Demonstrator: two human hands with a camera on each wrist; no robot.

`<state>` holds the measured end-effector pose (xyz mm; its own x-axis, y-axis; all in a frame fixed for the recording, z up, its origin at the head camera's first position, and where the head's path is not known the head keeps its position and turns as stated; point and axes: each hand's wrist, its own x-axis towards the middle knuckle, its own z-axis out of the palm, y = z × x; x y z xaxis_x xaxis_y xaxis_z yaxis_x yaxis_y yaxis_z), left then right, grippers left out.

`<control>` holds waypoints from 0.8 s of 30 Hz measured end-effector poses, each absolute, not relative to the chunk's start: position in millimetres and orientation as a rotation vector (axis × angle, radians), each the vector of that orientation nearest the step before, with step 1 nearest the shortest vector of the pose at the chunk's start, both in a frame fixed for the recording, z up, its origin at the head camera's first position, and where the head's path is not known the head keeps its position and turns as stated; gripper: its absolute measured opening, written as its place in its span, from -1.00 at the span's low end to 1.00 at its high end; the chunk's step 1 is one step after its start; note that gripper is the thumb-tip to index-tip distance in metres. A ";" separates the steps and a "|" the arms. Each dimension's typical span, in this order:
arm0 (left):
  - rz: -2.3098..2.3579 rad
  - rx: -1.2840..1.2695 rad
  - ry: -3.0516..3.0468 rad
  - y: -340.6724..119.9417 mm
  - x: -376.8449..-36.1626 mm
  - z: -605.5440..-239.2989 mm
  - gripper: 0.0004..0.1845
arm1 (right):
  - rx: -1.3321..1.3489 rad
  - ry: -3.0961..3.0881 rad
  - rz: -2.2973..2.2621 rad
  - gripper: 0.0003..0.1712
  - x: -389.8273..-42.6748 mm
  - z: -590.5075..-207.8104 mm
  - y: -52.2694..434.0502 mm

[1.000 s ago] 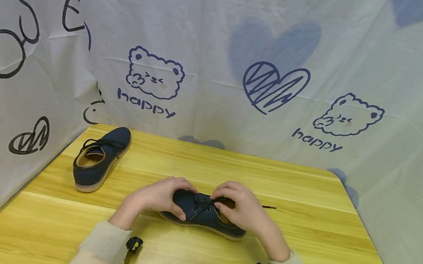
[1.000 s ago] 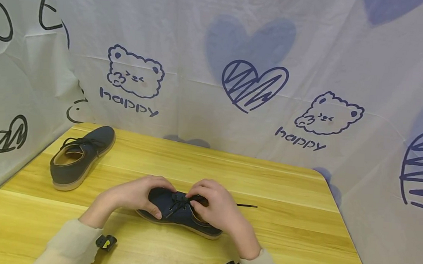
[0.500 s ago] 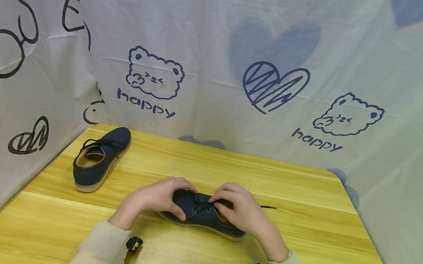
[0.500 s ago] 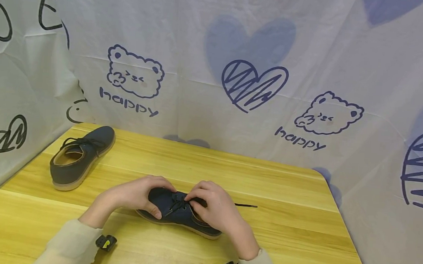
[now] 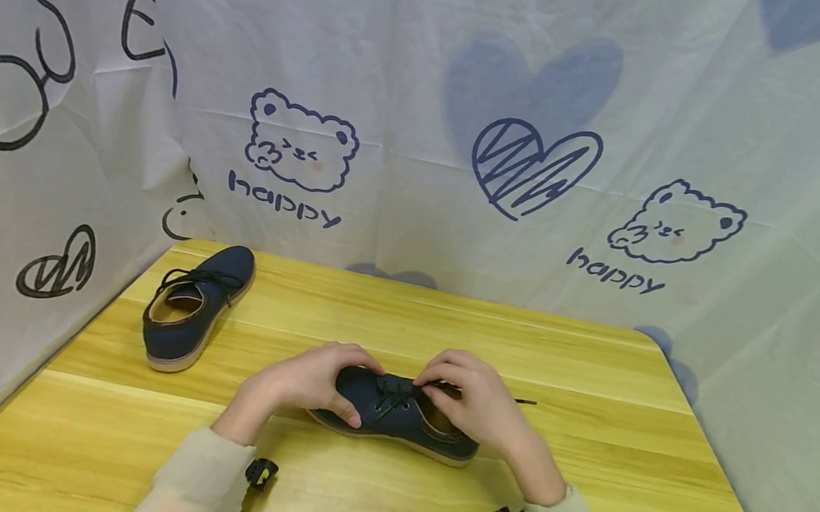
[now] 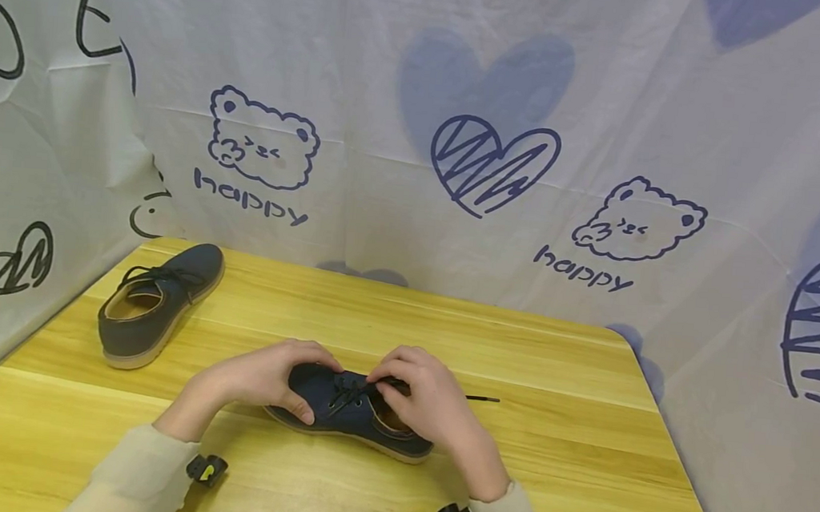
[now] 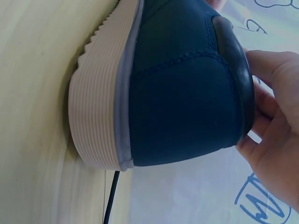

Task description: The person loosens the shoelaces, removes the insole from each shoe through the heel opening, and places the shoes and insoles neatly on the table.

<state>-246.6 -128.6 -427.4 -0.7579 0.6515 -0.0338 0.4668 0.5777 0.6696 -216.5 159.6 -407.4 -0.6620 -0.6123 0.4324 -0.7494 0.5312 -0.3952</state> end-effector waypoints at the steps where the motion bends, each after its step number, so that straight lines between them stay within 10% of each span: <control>1: 0.955 0.924 2.536 -128.6 -246.8 -427.5 -0.30 | 1.144 -2.525 0.830 -0.79 -217.0 -407.3 160.2; 24: 0.954 0.919 2.540 -127.8 -246.1 -427.6 -0.29 | 1.007 -2.475 0.839 -0.79 -226.2 -405.5 177.8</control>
